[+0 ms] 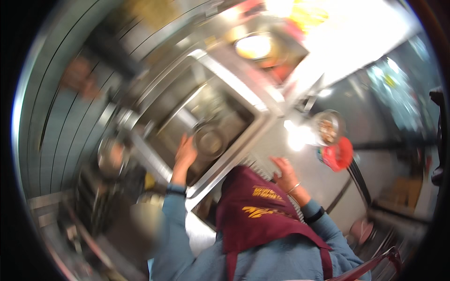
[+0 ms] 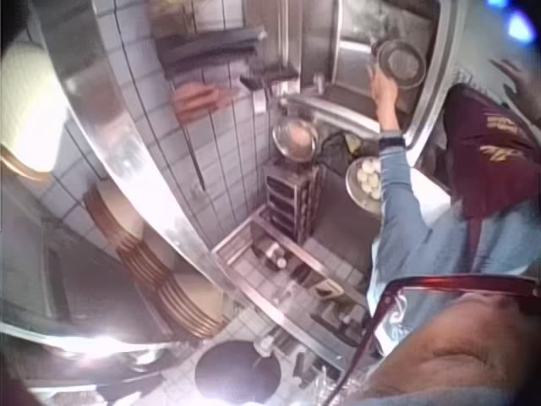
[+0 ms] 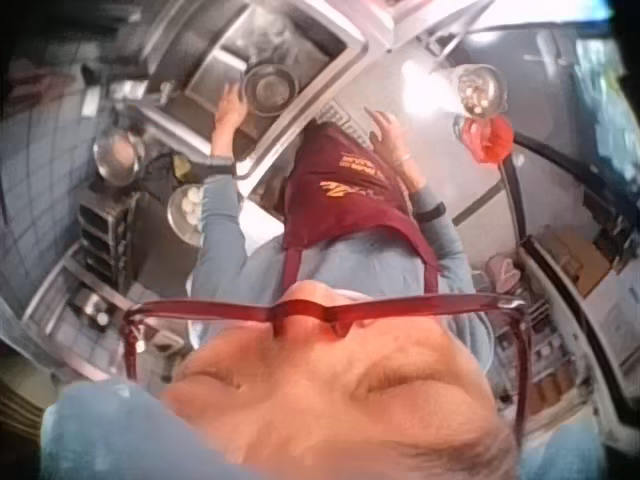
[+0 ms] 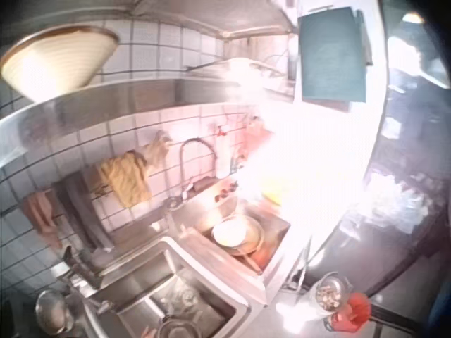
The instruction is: The person peels hard-boiled eggs one by one, rinses them under running water, and places them into a metal bowl. The person then transfers a cooked mixture from a pot into a bowl, retrieves a container of noodles from a refrigerator, and weighs a portion of noodles on a digital scale.
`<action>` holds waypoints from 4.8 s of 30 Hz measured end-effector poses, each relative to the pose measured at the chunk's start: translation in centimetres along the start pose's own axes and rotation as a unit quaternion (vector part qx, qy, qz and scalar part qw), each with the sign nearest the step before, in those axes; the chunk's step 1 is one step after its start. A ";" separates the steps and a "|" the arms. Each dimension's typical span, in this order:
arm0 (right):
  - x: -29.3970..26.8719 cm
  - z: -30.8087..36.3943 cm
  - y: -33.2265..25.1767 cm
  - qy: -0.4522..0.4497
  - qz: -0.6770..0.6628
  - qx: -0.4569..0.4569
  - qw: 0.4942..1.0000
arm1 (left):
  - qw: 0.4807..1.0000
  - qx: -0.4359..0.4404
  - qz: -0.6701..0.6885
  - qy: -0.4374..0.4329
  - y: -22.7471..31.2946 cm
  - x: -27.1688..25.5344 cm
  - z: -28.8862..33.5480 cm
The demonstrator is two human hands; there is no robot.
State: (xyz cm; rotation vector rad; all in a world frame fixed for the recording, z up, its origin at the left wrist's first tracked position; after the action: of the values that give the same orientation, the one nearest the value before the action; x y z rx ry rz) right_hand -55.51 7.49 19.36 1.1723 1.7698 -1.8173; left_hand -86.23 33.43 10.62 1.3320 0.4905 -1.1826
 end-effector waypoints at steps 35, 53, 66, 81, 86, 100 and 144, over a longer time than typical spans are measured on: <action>-72.5 63.8 -0.1 0.606 0.550 0.086 0.568 | 0.617 0.529 -0.424 -0.400 65.1 62.3 35.7; -37.3 102.4 40.8 0.080 -0.276 0.802 0.524 | 0.597 0.749 -0.076 -0.277 126.6 97.6 73.0; -76.4 125.7 78.5 0.385 0.093 0.791 0.466 | 0.407 0.675 -0.424 -0.447 128.2 114.9 81.2; -118.6 152.4 117.9 0.362 0.312 0.807 0.346 | 0.599 0.544 -0.221 -0.544 159.0 132.3 96.6; -118.8 154.0 120.9 0.353 0.315 0.826 0.306 | 0.560 0.582 -0.212 -0.550 170.9 133.3 107.1; -129.6 161.5 117.0 0.802 -0.552 0.063 0.219 | 0.451 0.540 0.117 -0.701 183.7 131.7 142.9; -119.5 179.3 85.2 0.853 -0.415 0.295 0.110 | 0.214 0.855 -0.050 -0.470 163.3 123.1 186.1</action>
State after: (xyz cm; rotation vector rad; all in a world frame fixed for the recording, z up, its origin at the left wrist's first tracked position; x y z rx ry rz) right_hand 22.51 -210.37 30.93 -0.7943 -0.4096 -0.0547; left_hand 40.08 -211.64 31.02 1.5094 -2.5144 -2.3017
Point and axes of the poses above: each hand's wrist, its own z-axis away from the middle knuckle, its own x-axis out of the palm, y = z × x, the point moved 1 cm from there along -z, towards the middle knuckle, and after that the axes turned 6 degrees about y, right-handed, at the moved point
